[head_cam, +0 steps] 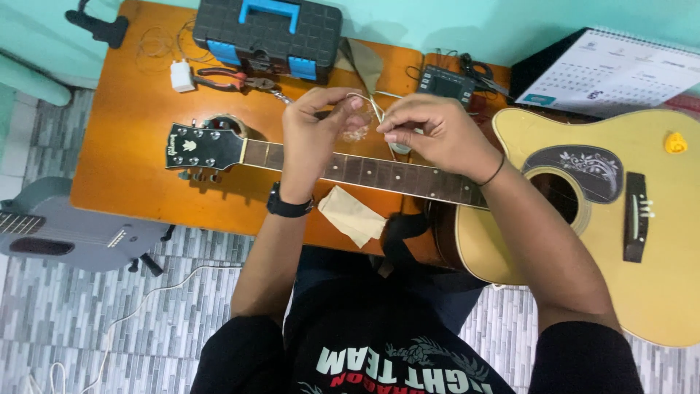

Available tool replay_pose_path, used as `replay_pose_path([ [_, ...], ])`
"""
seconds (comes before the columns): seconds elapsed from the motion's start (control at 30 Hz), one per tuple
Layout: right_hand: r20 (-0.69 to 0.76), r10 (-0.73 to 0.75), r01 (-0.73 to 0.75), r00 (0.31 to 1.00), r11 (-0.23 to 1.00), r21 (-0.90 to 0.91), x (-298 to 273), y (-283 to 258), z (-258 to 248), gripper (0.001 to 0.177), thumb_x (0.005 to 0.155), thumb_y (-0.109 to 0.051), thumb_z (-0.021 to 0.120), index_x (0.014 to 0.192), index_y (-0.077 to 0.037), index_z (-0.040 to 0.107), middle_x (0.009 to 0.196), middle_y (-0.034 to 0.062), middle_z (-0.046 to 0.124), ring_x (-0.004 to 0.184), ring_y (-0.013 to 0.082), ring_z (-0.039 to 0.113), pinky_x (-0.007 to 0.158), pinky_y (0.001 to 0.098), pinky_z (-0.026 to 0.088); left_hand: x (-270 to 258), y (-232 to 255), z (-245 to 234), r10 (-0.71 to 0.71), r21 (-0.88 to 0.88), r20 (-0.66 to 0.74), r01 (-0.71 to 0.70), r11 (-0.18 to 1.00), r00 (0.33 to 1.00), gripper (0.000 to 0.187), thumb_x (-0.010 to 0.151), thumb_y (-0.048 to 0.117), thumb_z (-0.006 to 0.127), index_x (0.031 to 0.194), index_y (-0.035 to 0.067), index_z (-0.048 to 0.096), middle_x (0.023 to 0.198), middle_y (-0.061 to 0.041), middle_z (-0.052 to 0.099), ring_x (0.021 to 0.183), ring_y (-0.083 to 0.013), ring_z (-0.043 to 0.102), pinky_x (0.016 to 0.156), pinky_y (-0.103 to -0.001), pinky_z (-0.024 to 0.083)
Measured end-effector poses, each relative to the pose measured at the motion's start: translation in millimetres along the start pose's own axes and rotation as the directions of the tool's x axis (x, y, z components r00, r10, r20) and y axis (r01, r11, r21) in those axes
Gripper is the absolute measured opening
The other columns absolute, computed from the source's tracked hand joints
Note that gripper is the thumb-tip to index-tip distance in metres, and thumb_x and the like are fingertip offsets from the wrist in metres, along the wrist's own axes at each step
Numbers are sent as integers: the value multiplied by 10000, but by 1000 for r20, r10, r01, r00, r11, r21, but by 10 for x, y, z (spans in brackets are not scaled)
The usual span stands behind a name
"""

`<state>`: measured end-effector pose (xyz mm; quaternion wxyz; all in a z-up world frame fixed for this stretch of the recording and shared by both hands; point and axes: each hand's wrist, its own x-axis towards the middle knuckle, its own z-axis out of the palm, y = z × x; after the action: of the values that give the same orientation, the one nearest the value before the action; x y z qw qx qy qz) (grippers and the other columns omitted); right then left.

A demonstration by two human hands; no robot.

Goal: The person replaces the strings on an acoustic guitar. They remove old strings from the bridge and headstock, then thread new strings through the bridge, tie knots, and wind them onto the tuning pegs.

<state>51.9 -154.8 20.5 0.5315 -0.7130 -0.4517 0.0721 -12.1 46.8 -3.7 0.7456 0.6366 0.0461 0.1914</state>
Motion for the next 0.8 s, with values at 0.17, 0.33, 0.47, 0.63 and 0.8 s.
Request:
replay_pose_path([
  [0.17, 56, -187, 195, 981, 938, -288, 204, 183, 226, 175, 971, 81, 691, 1068, -41, 772, 1093, 143, 700, 963, 359, 687, 844, 430, 544, 23, 82, -451, -308, -243, 25, 305, 921, 951, 172, 925, 12, 719, 1078, -67, 721, 961, -179, 684, 876, -371, 782, 779, -459, 698],
  [0.33, 227, -339, 407, 913, 721, -561, 518, 332, 568, 294, 992, 94, 618, 1229, -41, 727, 1041, 125, 654, 894, 351, 661, 704, 446, 549, 12, 78, -870, -384, -363, 43, 373, 854, 922, 177, 952, 40, 691, 1103, -52, 674, 1046, -179, 675, 950, -425, 749, 821, -494, 662],
  [0.47, 264, -368, 453, 891, 699, -553, 785, 364, 772, 226, 1013, 54, 626, 1202, -33, 717, 1073, 124, 644, 957, 308, 657, 790, 403, 563, 44, 9, -1187, -354, -387, 84, 358, 850, 932, 165, 944, 14, 693, 1103, -19, 663, 1125, -201, 747, 986, -313, 777, 873, -393, 681],
  [0.63, 102, 247, -253, 964, 966, 53, 1169, 62, 1155, 112, 1013, -106, 696, 1092, -33, 729, 928, 78, 760, 828, 140, 743, 812, 262, 642, 36, 183, -1519, -193, 14, 116, 193, 981, 974, 157, 964, 29, 672, 1111, -14, 708, 1071, -171, 769, 863, -263, 807, 813, -310, 711],
  [0.8, 164, 250, -283, 954, 931, 229, 1691, 73, 1631, 121, 1003, -64, 683, 1114, -25, 710, 929, 88, 741, 788, 137, 734, 766, 226, 676, 104, 150, -2040, -72, 76, -176, 87, 993, 982, 133, 963, 113, 720, 1048, 20, 762, 879, -71, 769, 690, -100, 656, 676, -229, 580],
])
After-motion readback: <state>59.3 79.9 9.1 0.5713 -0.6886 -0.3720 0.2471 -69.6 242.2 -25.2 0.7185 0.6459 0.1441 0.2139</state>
